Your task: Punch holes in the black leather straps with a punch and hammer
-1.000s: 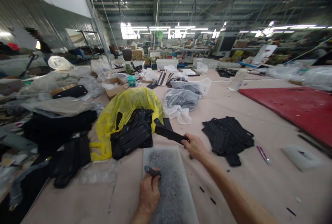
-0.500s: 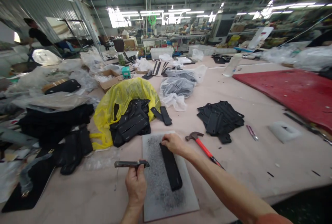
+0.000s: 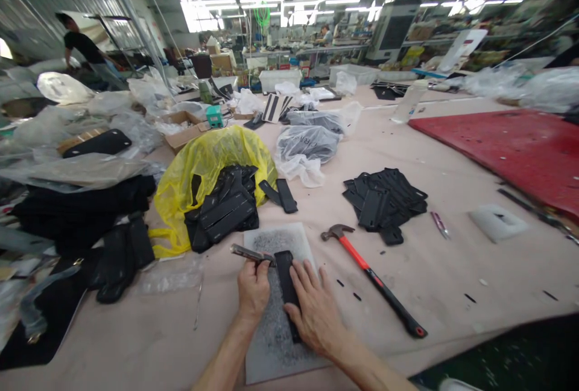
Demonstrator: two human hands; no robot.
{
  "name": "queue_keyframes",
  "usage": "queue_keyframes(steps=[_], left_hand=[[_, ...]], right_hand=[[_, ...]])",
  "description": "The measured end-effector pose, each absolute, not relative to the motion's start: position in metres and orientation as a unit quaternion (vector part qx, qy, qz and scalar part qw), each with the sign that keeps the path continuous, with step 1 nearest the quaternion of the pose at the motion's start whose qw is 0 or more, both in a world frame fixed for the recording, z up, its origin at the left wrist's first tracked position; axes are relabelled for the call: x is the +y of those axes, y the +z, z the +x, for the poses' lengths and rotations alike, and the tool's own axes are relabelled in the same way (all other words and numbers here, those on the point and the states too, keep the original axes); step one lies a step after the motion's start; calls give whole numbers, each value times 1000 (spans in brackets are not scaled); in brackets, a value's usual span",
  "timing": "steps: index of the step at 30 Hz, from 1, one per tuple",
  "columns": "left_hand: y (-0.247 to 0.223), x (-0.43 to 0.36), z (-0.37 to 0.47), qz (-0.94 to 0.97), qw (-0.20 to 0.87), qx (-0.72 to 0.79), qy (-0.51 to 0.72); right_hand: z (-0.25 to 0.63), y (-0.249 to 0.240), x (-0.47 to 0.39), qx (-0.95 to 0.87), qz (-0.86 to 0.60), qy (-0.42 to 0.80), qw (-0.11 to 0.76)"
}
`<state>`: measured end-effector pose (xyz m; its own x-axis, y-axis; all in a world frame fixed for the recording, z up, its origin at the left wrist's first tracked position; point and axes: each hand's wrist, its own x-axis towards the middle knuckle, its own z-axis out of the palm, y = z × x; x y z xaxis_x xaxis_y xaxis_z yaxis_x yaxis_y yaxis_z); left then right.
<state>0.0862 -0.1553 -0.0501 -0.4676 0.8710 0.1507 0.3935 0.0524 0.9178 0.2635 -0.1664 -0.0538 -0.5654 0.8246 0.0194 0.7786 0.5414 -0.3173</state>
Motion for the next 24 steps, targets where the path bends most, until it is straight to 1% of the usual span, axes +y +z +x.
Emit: queue_keyframes(steps=[6,14,19,24], left_hand=[[-53,-134,91,524,256,657,477],[-57,-131,90,558,246,659,442],[-58,-130,90,578,247,656,418],[-59,-132,89,580,253,654,415]], right_hand=[[244,-65,-182,-845,-505,144,99],[219,-77,-193,-800,-563,153,139],[226,-64,-191,-808,-544,189,127],[263,-48,-177,-858,-443,235,111]])
